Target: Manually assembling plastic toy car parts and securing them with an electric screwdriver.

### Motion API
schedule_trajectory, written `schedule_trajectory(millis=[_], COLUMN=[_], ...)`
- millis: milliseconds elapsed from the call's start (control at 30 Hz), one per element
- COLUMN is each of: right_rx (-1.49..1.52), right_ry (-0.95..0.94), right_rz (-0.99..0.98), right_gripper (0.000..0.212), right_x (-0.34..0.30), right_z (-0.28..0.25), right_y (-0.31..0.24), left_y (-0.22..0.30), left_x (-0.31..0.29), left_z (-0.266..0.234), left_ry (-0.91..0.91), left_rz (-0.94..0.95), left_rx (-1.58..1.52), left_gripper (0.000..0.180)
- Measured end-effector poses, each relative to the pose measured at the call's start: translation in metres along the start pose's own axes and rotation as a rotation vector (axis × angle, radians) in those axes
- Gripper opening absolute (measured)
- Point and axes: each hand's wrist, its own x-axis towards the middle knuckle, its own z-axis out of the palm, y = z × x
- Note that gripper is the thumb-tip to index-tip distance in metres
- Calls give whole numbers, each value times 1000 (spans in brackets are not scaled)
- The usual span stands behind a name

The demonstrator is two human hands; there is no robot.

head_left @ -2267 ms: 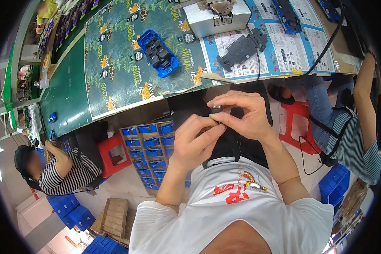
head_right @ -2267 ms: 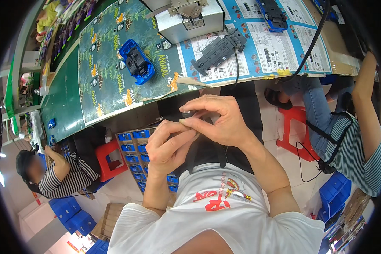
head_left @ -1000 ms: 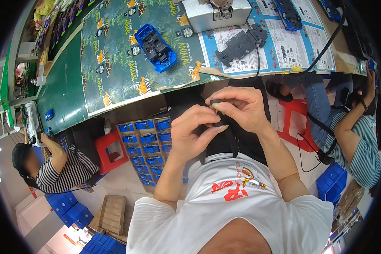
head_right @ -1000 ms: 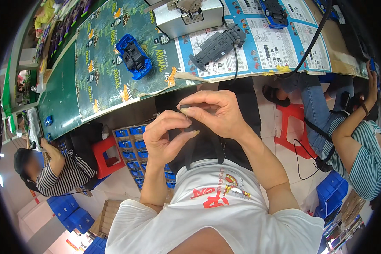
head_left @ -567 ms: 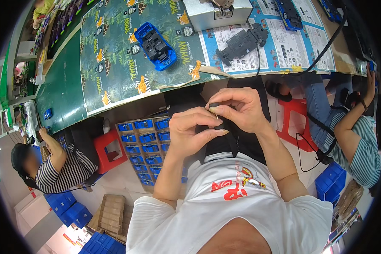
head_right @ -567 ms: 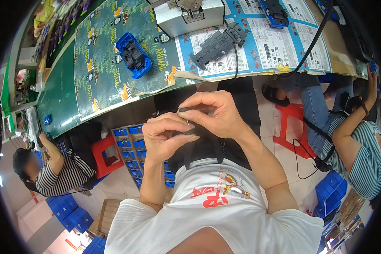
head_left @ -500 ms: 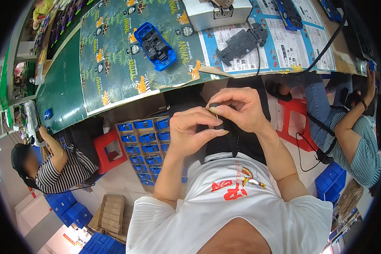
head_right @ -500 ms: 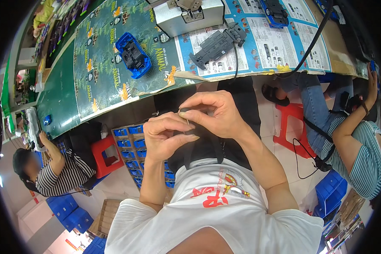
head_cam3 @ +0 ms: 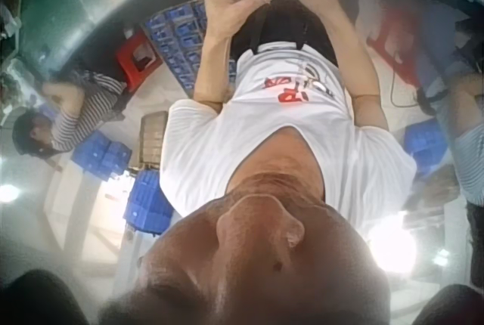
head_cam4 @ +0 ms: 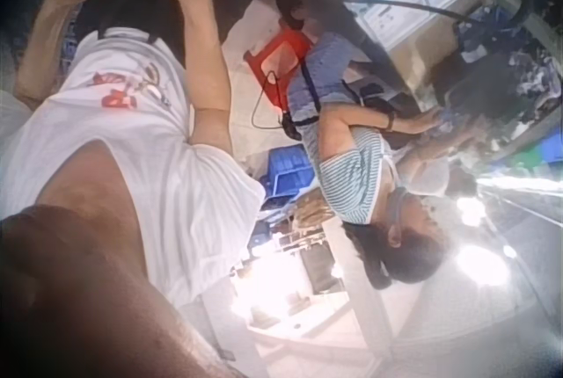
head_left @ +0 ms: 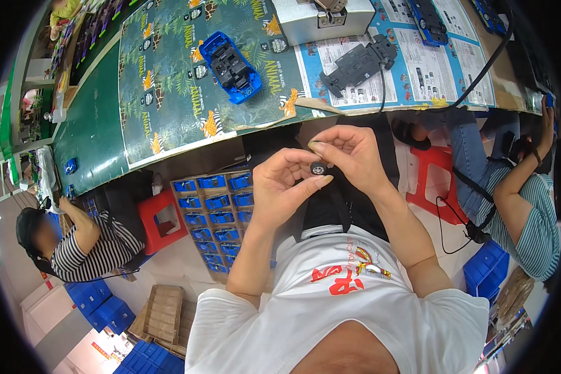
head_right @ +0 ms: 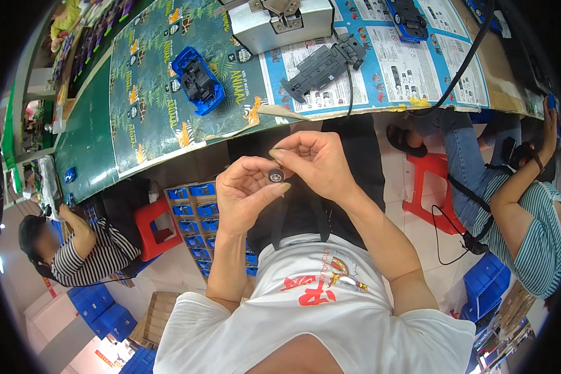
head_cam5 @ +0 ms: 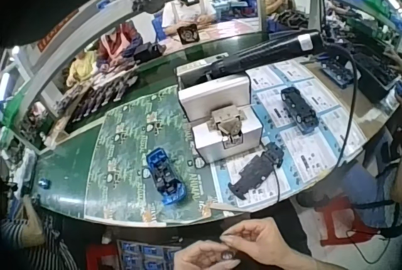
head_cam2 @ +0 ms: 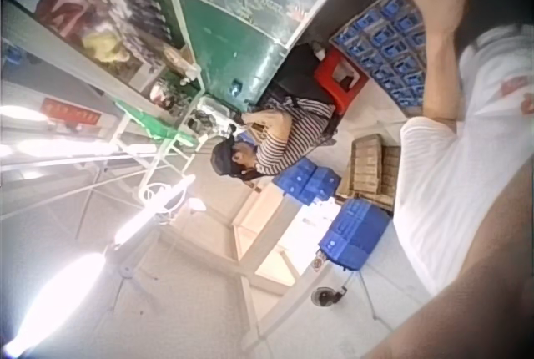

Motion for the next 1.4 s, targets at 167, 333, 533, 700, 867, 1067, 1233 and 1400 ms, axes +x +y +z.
schedule_trajectory(millis=[167,333,533,700,867,1067,1233,1400], right_rx=[1,13,34,152,178,134,83,35], right_ry=[29,3,-42,-161,-212,-137,-131,-124], right_rz=[-62,-64,-77,-10,-29,-126,-160,-164], right_gripper=[11,11,12,18,21,22,21,20], right_x=[-1,-4,-7,-5,-1,2,13,14], right_z=[3,0,1,3,7,1,3,14], right_y=[5,7,4,-3,-11,-20,-23,-23], left_y=[-2,-7,-13,-12,-8,60,80,84], left_x=[0,3,5,8,11,18,96,128], left_z=[0,-8,-17,-23,-23,-45,-89,-82], left_ry=[86,66,-12,-170,-223,159,729,652], left_rz=[-80,-114,-130,-84,-38,-67,456,171], left_rx=[-66,-181,-441,-634,-737,11,833,1361], left_gripper=[19,12,11,13,12,17,34,72])
